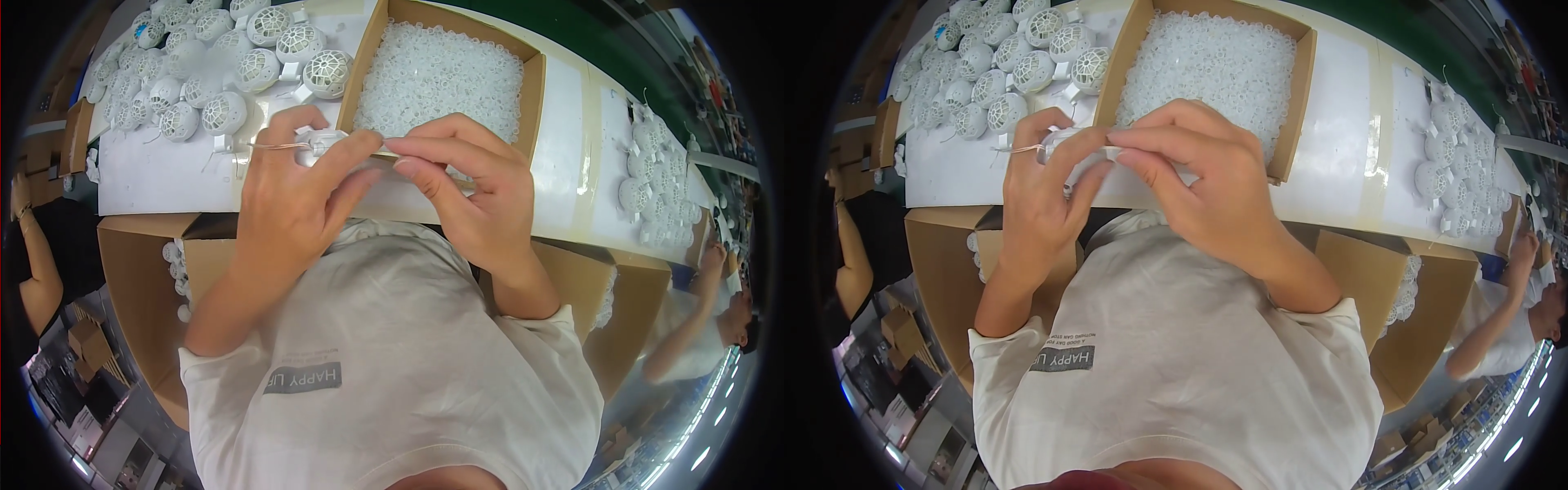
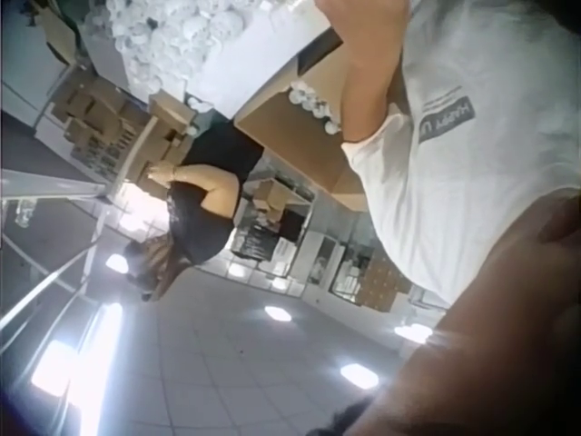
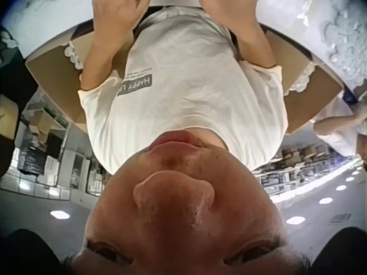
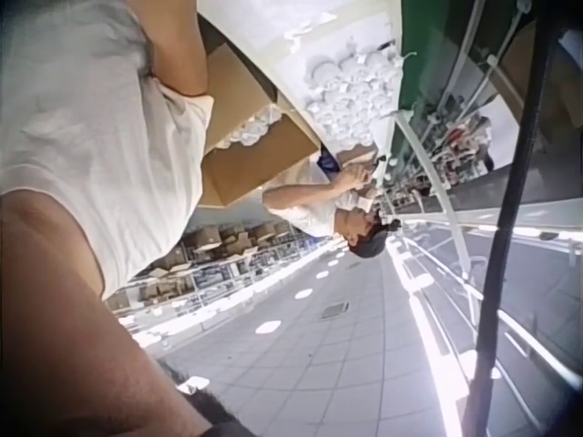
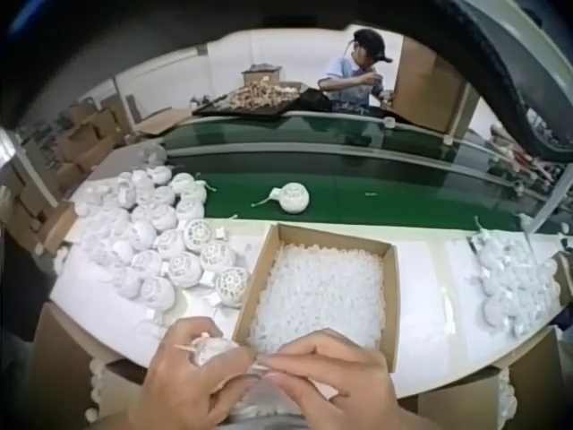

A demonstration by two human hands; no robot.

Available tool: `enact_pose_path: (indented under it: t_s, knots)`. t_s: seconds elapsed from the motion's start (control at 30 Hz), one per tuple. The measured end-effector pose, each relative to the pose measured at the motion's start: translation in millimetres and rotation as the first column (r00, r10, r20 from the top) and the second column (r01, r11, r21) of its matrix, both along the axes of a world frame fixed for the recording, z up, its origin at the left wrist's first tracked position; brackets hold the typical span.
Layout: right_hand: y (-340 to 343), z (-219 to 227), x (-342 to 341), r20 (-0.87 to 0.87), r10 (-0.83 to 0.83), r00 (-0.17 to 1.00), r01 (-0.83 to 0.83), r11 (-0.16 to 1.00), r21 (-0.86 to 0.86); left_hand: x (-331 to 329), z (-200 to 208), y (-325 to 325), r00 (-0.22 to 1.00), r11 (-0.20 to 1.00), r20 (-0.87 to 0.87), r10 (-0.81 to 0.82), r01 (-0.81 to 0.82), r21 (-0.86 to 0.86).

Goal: Assembling small white plastic parts by inserting rods and organizing them on a production line.

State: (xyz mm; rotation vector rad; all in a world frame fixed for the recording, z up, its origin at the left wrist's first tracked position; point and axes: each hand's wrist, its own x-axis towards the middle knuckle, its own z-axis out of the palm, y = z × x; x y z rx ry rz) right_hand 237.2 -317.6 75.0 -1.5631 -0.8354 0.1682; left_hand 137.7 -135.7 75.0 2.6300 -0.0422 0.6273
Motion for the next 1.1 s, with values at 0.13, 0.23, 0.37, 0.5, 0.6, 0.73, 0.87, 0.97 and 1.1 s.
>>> enact_pose_path:
  t_s: [0.13,0.23,0.37,0.5,0.6,0.73,0.87,0.97,1.1]
  knots:
    - [4,-2,2,0.025,0.033,0.999,-0.033,0.999,0.000,0,-3,-5,0.998,0.995,0.001,-0.068,0.068,-0.069]
    - [7,-7,4,-0.070,0.059,0.996,-0.055,0.997,0.059,-1,0,-10,0.996,0.990,-0.016,-0.088,0.085,-0.114]
    - [10,-14,3,-0.365,0.157,0.918,-0.089,0.977,0.195,-3,2,-18,0.992,0.965,-0.081,-0.102,0.079,-0.250]
    - [10,-13,-1,-0.559,0.187,0.808,-0.067,0.971,0.229,-4,3,-24,0.981,0.863,-0.128,-0.146,0.063,-0.502]
    - [7,-24,3,-0.343,0.252,0.905,-0.133,0.933,0.334,-3,8,-24,0.973,0.812,-0.149,-0.175,0.057,-0.581]
    - [2,-21,27,0.203,0.251,0.947,-0.289,0.938,0.189,-7,17,-22,0.898,0.530,-0.216,-0.383,0.022,-0.847]
    - [2,-6,39,0.397,0.295,0.869,-0.338,0.940,0.043,-9,22,-25,0.803,0.220,-0.290,-0.521,-0.202,-0.954]
    - [0,1,38,0.365,0.297,0.883,-0.305,0.952,-0.035,-6,21,-29,0.831,0.569,-0.399,-0.387,-0.125,-0.812]
    - [4,1,37,0.279,0.344,0.896,-0.331,0.939,-0.097,-5,27,-28,0.849,0.724,-0.455,-0.267,-0.135,-0.676]
